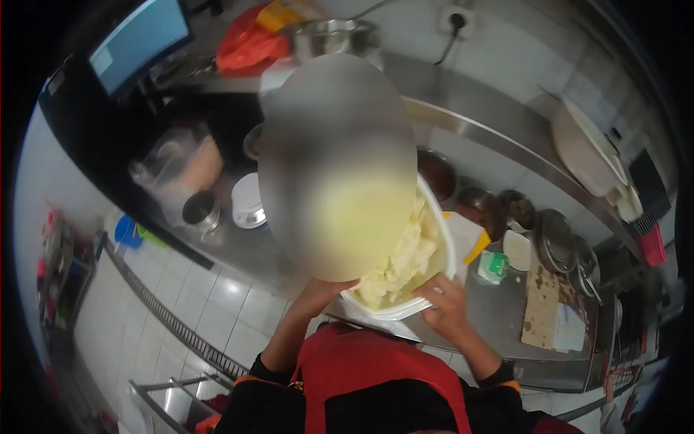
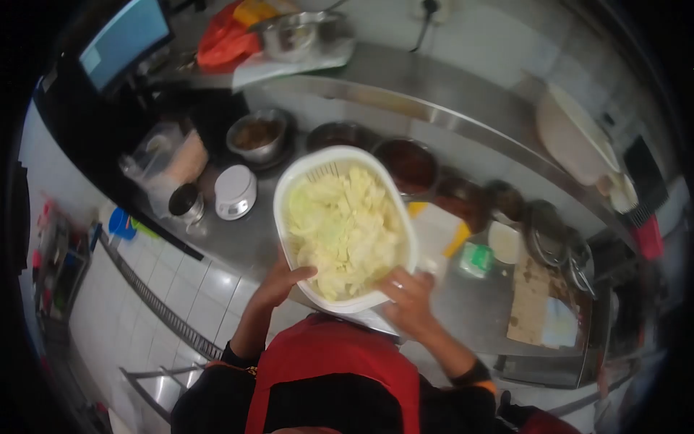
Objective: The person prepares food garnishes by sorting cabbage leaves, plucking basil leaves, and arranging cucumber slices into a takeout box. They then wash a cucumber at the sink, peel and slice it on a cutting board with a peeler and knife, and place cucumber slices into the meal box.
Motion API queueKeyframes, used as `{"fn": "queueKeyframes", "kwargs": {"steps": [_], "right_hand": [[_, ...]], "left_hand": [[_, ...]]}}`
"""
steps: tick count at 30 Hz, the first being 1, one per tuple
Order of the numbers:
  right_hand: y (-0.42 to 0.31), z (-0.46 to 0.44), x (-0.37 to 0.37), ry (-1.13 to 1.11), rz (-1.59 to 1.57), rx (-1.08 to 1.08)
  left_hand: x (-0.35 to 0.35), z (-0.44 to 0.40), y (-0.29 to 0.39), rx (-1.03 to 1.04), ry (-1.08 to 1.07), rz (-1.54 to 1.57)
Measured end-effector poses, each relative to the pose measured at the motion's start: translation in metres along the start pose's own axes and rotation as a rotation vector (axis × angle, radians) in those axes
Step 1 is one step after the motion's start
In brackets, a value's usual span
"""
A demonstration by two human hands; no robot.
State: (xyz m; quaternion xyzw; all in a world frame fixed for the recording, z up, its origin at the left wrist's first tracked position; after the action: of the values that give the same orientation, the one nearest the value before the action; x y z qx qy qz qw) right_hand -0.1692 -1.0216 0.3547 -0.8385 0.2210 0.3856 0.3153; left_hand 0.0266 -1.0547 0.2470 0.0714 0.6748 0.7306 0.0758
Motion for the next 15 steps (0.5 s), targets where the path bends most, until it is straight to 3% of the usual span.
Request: {"fn": "queueKeyframes", "kwargs": {"steps": [1, 3, 4, 6, 7, 8, 9, 10, 11, 12, 13, 15], "right_hand": [[0.001, 0.004, 0.038, -0.023, -0.026, -0.006], [0.009, 0.02, 0.1, 0.01, -0.251, 0.052], [0.012, 0.026, 0.128, -0.077, -0.34, 0.097], [0.02, 0.033, 0.18, -0.339, -0.498, 0.22], [0.018, 0.024, 0.178, -0.366, -0.501, 0.211], [0.01, 0.017, 0.187, -0.569, -0.477, 0.224], [0.006, 0.011, 0.196, -0.767, -0.443, 0.231], [-0.001, 0.001, 0.203, -0.788, -0.45, 0.225], [-0.004, -0.022, 0.196, -0.617, -0.406, 0.212], [-0.007, -0.042, 0.187, -0.442, -0.357, 0.202], [-0.009, -0.049, 0.203, -0.454, -0.359, 0.208], [-0.037, -0.055, 0.239, -0.404, 0.2, -0.226]], "left_hand": [[-0.014, 0.008, -0.009, -0.024, 0.026, 0.005], [-0.025, 0.034, -0.061, -0.368, 0.018, 0.229], [-0.031, 0.044, -0.079, -0.396, 0.04, 0.254], [-0.061, 0.036, -0.12, -0.304, 0.184, 0.216], [-0.081, 0.028, -0.146, -0.143, 0.24, 0.031], [-0.091, 0.027, -0.171, -0.156, 0.259, 0.048], [-0.103, 0.021, -0.169, -0.025, 0.278, -0.163], [-0.109, 0.022, -0.15, 0.096, 0.291, -0.381], [-0.116, 0.024, -0.147, 0.081, 0.299, -0.374], [-0.121, 0.024, -0.139, -0.103, 0.297, -0.157], [-0.119, 0.029, -0.144, -0.285, 0.287, 0.064], [-0.129, 0.034, -0.141, -0.254, 0.279, 0.0]]}}
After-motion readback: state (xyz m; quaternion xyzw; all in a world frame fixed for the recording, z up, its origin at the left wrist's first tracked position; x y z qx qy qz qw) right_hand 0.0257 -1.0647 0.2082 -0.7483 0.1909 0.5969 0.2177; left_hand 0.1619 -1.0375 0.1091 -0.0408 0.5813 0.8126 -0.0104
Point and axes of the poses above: each hand's wrist, its own z-axis away from the middle knuckle, its own x-axis out of the palm, y = z × x, the point moved 10 cm from there along -z, towards the middle knuckle, and after that the axes turned 4 degrees about -y, right-handed, at the moved point
